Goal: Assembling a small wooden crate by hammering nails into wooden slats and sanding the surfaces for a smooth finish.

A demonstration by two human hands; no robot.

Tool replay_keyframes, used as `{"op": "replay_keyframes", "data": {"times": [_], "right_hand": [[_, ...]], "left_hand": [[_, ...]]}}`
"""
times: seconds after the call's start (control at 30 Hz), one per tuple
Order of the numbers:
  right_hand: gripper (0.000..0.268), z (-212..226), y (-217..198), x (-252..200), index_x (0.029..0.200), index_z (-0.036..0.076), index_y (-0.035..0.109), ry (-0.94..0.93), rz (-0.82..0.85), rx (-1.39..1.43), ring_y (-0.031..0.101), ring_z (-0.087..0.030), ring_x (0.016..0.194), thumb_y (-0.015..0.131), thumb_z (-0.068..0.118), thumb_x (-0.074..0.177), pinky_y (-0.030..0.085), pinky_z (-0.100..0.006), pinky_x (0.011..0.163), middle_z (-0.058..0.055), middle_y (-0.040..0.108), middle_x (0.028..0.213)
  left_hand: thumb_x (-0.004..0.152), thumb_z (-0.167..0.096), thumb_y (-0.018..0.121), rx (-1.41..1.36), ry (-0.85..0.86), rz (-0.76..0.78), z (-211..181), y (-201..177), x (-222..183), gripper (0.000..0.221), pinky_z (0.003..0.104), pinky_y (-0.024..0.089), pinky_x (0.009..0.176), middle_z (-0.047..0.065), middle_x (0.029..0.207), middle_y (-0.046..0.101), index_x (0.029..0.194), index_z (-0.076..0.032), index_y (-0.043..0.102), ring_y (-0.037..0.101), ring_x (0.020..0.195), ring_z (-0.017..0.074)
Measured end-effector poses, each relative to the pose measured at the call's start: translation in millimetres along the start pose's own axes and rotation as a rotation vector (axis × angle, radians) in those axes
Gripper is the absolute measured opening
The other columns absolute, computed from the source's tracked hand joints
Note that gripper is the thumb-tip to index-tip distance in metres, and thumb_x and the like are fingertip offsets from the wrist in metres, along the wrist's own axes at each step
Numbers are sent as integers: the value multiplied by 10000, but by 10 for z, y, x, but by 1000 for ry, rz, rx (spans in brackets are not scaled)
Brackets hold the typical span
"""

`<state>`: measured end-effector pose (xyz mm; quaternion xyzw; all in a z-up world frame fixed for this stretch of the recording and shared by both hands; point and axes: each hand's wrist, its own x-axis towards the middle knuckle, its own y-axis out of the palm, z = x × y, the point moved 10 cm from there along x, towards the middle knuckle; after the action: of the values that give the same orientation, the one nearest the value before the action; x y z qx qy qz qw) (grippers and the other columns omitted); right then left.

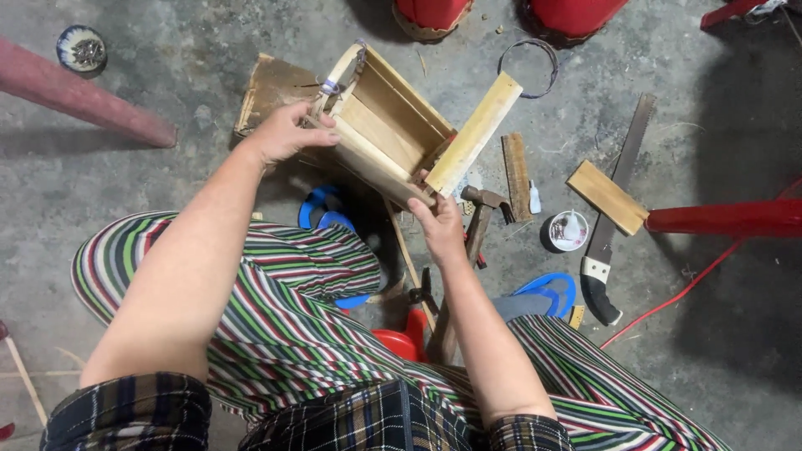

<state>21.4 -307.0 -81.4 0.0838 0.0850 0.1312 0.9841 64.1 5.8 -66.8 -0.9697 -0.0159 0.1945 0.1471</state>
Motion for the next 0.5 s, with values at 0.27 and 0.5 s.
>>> {"op": "replay_keyframes", "data": {"times": [0.27, 0.5], "right_hand": [[563, -218, -398, 130, 1426, 32, 553, 160, -150, 114, 648, -284, 1182, 710, 272, 942, 561, -446, 1026, -177, 657, 1308], [351, 44, -827, 455, 1223, 112, 603, 271, -374, 99, 702, -106, 700, 723, 295, 948, 635, -244, 600, -15, 698, 859]], "left_hand": [[725, -407, 956, 20, -70, 19, 130, 6, -15, 453, 338, 497, 946, 74, 1026, 740, 1070, -178, 775, 661, 1009, 188], [682, -467, 969, 45, -125, 59, 185, 22, 22, 659, 346, 550, 847, 151, 1148, 728, 1216, -163, 731, 670, 1087, 247]]}}
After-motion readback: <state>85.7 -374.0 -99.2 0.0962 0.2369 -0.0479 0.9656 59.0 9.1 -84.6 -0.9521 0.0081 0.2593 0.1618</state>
